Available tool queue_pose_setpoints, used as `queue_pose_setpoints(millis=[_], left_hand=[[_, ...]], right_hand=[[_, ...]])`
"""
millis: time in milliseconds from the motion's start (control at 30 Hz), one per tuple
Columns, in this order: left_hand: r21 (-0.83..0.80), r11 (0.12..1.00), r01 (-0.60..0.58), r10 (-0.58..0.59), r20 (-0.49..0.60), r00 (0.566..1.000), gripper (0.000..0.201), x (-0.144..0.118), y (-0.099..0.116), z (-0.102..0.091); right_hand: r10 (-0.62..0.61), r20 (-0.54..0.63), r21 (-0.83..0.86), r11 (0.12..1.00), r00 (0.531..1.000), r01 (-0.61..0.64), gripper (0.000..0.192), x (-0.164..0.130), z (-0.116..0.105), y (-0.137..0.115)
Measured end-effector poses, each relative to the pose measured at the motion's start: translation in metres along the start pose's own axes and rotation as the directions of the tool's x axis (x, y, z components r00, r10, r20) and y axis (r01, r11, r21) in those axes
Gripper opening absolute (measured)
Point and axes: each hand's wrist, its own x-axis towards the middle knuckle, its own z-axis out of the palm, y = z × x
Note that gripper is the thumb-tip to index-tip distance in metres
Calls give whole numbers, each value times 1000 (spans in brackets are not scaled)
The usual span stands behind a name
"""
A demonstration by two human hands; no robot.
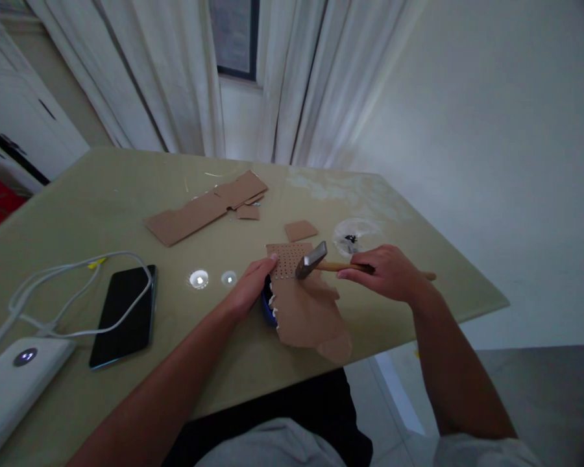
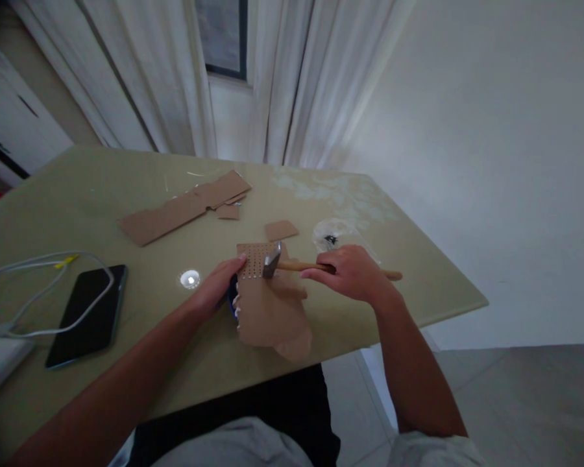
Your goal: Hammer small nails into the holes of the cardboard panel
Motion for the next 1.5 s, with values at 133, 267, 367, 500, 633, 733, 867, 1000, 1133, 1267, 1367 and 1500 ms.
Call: queue_pose_setpoints(millis=[133, 267, 367, 500, 633, 733, 867, 1000, 1133, 1267, 1367, 1500], left_hand=[[-38, 999, -32, 34, 55, 998, 57, -2, 3, 1], [-55, 998, -32, 40, 150, 988, 59, -4, 8, 3], [-42, 999, -27, 32, 121, 992, 65, -3, 8, 4], [-50, 998, -24, 31, 142, 989, 67, 0, 7, 4], [-72, 997, -41, 54, 190, 980, 66, 2, 5, 4], [-71, 997, -42, 58, 242, 969, 67, 2, 4, 2], [-50, 997, -64, 76, 290, 954, 64, 3, 5, -2], [-55, 995, -88, 101, 315, 944, 61, 3, 6, -3], [-79, 991, -108, 126, 291, 948, 63, 1, 8, -2], [-72, 983, -168, 181, 248, 952, 63, -3, 10, 1], [-51, 974, -222, 228, 184, 956, 64, -4, 11, 3], [-14, 959, -283, 283, 116, 952, 66, -5, 12, 3]], right_hand=[[40, 4, 4, 999, 999, -40, 77, -8, -6, 2], [81, -2, 25, 996, 997, -81, 78, -13, -8, 3], [118, 7, 43, 992, 993, -118, 80, -16, -7, 4], [198, -20, 68, 978, 980, -196, 83, -20, -4, 9], [380, -213, 200, 919, 900, -340, 78, -17, 7, 15], [470, -249, 302, 869, 847, -393, 68, -4, 29, 16], [620, -176, 164, 785, 765, -598, 48, 18, 62, 19], [676, -168, 110, 736, 717, -668, 40, 39, 84, 25], [722, -151, 51, 688, 675, -724, 39, 58, 98, 29], [740, -127, 0, 666, 661, -746, 36, 68, 110, 25], [733, -117, -32, 672, 670, -740, 35, 66, 118, 17], [719, -99, -72, 684, 688, -726, 32, 58, 126, 6]])
